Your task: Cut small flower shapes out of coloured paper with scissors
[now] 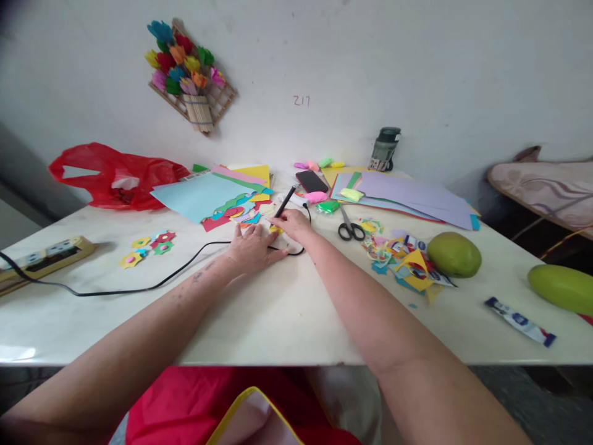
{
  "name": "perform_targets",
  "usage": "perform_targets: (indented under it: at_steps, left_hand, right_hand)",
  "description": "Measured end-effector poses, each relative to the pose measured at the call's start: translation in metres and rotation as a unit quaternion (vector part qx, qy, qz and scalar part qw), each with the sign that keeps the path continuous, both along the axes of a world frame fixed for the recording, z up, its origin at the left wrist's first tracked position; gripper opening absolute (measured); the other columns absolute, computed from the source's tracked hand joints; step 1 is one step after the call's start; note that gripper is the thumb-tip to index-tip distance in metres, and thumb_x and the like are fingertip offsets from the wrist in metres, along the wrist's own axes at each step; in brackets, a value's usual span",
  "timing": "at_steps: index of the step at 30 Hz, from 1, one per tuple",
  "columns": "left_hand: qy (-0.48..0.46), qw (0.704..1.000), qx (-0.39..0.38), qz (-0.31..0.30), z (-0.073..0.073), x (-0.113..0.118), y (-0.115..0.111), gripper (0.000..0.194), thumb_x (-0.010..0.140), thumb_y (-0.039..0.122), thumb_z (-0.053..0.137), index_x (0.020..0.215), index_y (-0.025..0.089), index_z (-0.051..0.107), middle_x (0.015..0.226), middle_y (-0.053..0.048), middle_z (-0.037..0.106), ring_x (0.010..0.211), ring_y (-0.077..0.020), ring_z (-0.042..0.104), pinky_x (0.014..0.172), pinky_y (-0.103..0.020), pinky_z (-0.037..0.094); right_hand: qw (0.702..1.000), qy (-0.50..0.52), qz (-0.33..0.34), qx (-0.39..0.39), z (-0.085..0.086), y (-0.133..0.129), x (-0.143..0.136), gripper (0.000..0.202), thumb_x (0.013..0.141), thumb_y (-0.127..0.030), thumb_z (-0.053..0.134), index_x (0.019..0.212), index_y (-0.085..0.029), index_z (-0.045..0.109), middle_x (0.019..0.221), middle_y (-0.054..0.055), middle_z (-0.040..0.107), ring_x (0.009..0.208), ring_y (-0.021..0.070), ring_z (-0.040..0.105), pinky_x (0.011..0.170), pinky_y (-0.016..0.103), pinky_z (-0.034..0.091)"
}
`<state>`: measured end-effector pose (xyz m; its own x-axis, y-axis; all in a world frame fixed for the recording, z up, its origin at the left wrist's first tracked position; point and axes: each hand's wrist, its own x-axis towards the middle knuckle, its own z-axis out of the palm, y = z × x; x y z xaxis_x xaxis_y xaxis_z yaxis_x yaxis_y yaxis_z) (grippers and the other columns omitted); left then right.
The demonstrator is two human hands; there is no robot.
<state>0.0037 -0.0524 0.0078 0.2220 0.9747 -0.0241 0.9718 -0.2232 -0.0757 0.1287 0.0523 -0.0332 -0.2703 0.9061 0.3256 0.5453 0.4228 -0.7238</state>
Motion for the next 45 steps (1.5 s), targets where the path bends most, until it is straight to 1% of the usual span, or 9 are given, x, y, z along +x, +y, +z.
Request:
perform_targets:
  at_steps: [4,10,16,22,28,35,39,45]
  left_hand:
    - [0.004,1.0,0.001,0.002,0.0003,0.0003,-0.0005,0.082,0.077,0.076,0.019,0.136,0.024,0.042,0.134,-0.017,0.045,0.127,-0.0363,0.035,0.105,-0.06,0.006]
    - [0.004,1.0,0.003,-0.003,0.0002,-0.0002,-0.0003,0.081,0.077,0.075,0.02,0.135,0.023,0.043,0.134,-0.018,0.044,0.126,-0.0369,0.036,0.105,-0.06,0.008]
    - [-0.001,1.0,0.006,-0.004,-0.0011,-0.0007,0.0003,0.081,0.077,0.075,0.02,0.135,0.024,0.043,0.134,-0.017,0.045,0.126,-0.0372,0.036,0.104,-0.061,0.007]
    - [-0.002,1.0,0.004,-0.005,-0.0002,-0.0005,0.0002,0.081,0.077,0.075,0.02,0.135,0.024,0.042,0.133,-0.017,0.045,0.126,-0.0368,0.036,0.104,-0.061,0.008]
    - [-0.002,1.0,0.005,0.0,0.0006,-0.0001,-0.0005,0.08,0.077,0.076,0.02,0.135,0.025,0.044,0.133,-0.016,0.046,0.126,-0.0362,0.036,0.105,-0.06,0.007]
    - [-0.002,1.0,0.001,0.001,0.0021,0.0001,-0.0014,0.079,0.077,0.075,0.021,0.135,0.025,0.044,0.134,-0.016,0.045,0.126,-0.0364,0.036,0.105,-0.06,0.008]
    - [-0.003,1.0,-0.002,0.001,0.0018,-0.0001,-0.0015,0.078,0.077,0.075,0.022,0.135,0.026,0.043,0.134,-0.016,0.044,0.127,-0.0366,0.035,0.105,-0.06,0.007]
    - [-0.002,1.0,-0.003,0.007,0.0015,0.0002,-0.0014,0.079,0.077,0.075,0.022,0.135,0.027,0.043,0.135,-0.015,0.044,0.128,-0.0356,0.035,0.105,-0.06,0.005]
  right_hand:
    - [1.0,-0.001,0.001,-0.006,-0.0007,0.0002,0.0001,0.031,0.075,-0.045,0.063,0.074,-0.015,0.071,0.069,0.004,0.067,0.067,0.0149,0.06,0.064,0.025,0.045]
    - [1.0,0.007,0.01,0.003,-0.0011,0.0007,0.0,0.03,0.075,-0.044,0.064,0.072,-0.015,0.071,0.07,0.004,0.068,0.067,0.0148,0.061,0.065,0.025,0.046]
    - [1.0,0.006,-0.005,0.003,0.0002,0.0,-0.0007,0.029,0.075,-0.042,0.064,0.073,-0.014,0.071,0.068,0.005,0.068,0.064,0.0145,0.06,0.061,0.024,0.045]
    - [1.0,-0.007,-0.009,0.013,0.0034,-0.0018,-0.0007,0.023,0.076,-0.035,0.064,0.077,-0.013,0.072,0.069,0.005,0.068,0.064,0.0148,0.06,0.059,0.024,0.043]
    - [1.0,0.004,-0.003,0.021,0.0023,-0.0003,-0.0012,0.019,0.078,-0.03,0.063,0.078,-0.013,0.071,0.072,0.006,0.07,0.067,0.0153,0.062,0.061,0.024,0.046]
    - [1.0,0.016,-0.003,0.016,-0.0032,0.0051,-0.001,0.021,0.078,-0.033,0.063,0.08,-0.014,0.071,0.075,0.008,0.071,0.07,0.0176,0.065,0.063,0.026,0.048]
    - [1.0,0.029,-0.001,0.012,-0.0049,0.0063,-0.0009,0.024,0.078,-0.037,0.063,0.077,-0.014,0.071,0.071,0.007,0.07,0.067,0.0166,0.065,0.062,0.026,0.049]
    - [0.998,0.056,-0.005,-0.003,-0.0053,0.0065,-0.001,0.021,0.079,-0.034,0.063,0.077,-0.014,0.07,0.069,0.006,0.069,0.064,0.0148,0.064,0.062,0.024,0.05]
